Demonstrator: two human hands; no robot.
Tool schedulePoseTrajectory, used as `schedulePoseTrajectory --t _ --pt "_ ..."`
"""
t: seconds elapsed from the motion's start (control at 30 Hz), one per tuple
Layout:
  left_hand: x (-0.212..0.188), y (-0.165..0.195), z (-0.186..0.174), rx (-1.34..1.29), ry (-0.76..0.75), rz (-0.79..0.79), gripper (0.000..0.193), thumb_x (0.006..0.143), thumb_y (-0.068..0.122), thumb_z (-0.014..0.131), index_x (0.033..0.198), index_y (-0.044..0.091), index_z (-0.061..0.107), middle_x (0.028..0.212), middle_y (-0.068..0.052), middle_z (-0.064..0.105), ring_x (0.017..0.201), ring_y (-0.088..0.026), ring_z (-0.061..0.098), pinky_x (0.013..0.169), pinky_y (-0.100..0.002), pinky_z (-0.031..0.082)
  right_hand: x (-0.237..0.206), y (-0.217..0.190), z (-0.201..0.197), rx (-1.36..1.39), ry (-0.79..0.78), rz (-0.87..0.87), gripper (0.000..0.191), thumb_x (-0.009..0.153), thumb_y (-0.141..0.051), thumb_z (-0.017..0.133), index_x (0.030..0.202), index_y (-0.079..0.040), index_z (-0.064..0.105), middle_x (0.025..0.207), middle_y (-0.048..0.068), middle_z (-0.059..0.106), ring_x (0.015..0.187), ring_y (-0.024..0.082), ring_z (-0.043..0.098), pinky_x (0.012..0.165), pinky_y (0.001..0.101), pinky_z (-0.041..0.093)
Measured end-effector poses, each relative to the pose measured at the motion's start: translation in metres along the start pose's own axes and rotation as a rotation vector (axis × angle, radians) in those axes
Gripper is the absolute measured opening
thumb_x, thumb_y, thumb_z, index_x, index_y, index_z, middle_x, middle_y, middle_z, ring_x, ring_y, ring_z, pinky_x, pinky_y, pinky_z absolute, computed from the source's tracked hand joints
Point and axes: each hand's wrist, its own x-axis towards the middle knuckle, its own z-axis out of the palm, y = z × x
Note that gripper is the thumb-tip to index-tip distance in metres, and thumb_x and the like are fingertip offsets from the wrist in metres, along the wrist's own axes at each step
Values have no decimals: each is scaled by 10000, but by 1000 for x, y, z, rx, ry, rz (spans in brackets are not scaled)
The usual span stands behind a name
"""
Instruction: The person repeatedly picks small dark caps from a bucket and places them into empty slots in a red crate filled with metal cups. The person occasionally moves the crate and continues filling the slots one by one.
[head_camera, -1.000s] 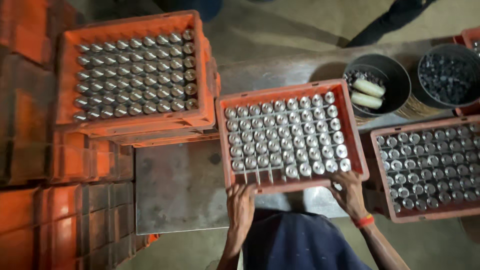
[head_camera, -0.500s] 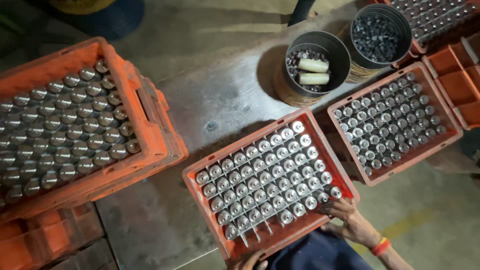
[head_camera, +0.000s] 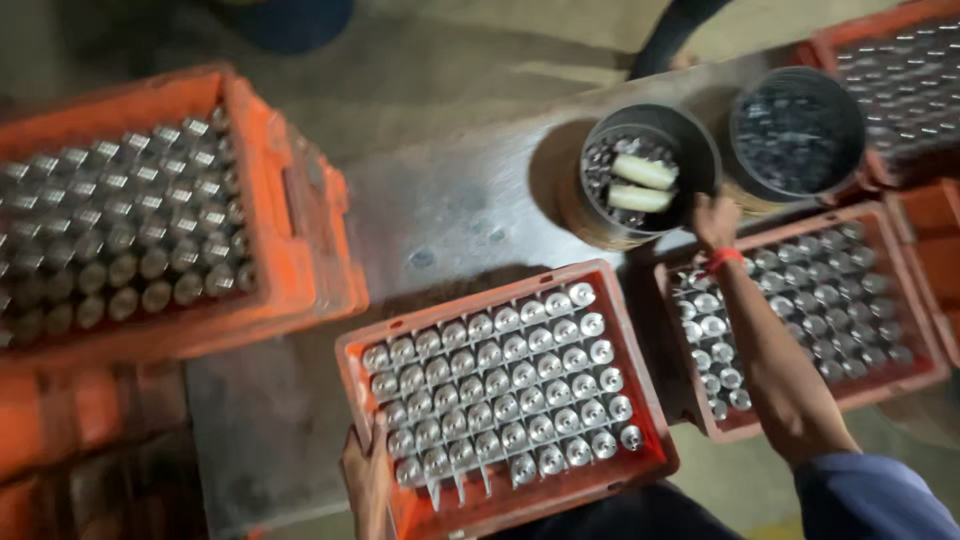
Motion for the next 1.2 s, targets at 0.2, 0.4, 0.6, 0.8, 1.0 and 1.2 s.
schedulePoseTrajectory --t 0.2,0.4,0.6,0.8,1.0,1.2 --pt "-8 14 4 182 120 -30 418 931 383 678 1119 11 704 891 -191 737 782 -298 705 724 -453 529 -40 -26 60 67 -109 -122 493 998 -158 632 1404 85 495 684 218 673 580 322 653 583 458 512" --pt "5 -7 -13 260 143 -31 428 957 424 664 980 0 720 836 -245 714 777 -435 666 711 -510 515 -86 -76 116 300 -403 -87 566 1041 -301 661 1462 30 479 1054 214 622 867 283 604 763 447 449" --pt "9 -19 -14 291 153 -3 453 930 446 675 941 -6 713 819 -261 712 769 -458 687 721 -513 518 -13 24 -27 -292 373 -389 664 1087 -492 651 1419 71 537 1308 293 562 1189 472 500 1024 544 339" --pt "-4 1 6 268 201 98 405 935 412 672 940 7 690 799 -251 683 746 -456 652 676 -514 506 40 57 -2 -323 199 -364 420 1205 -411 543 1085 -13 607 1096 204 604 1115 402 530 1012 542 346" --pt "-4 4 1 278 160 -71 421 929 432 665 911 12 686 756 -261 671 708 -450 677 676 -520 523 -12 15 51 -112 95 -617 334 1065 -306 664 972 10 612 935 225 608 886 411 565 791 526 413" --pt "-3 4 1 322 137 -14 474 944 483 623 897 18 698 787 -254 699 791 -487 666 720 -546 510 -41 -58 101 114 -483 -544 250 969 -266 687 851 -49 645 834 137 672 816 295 676 739 456 494"
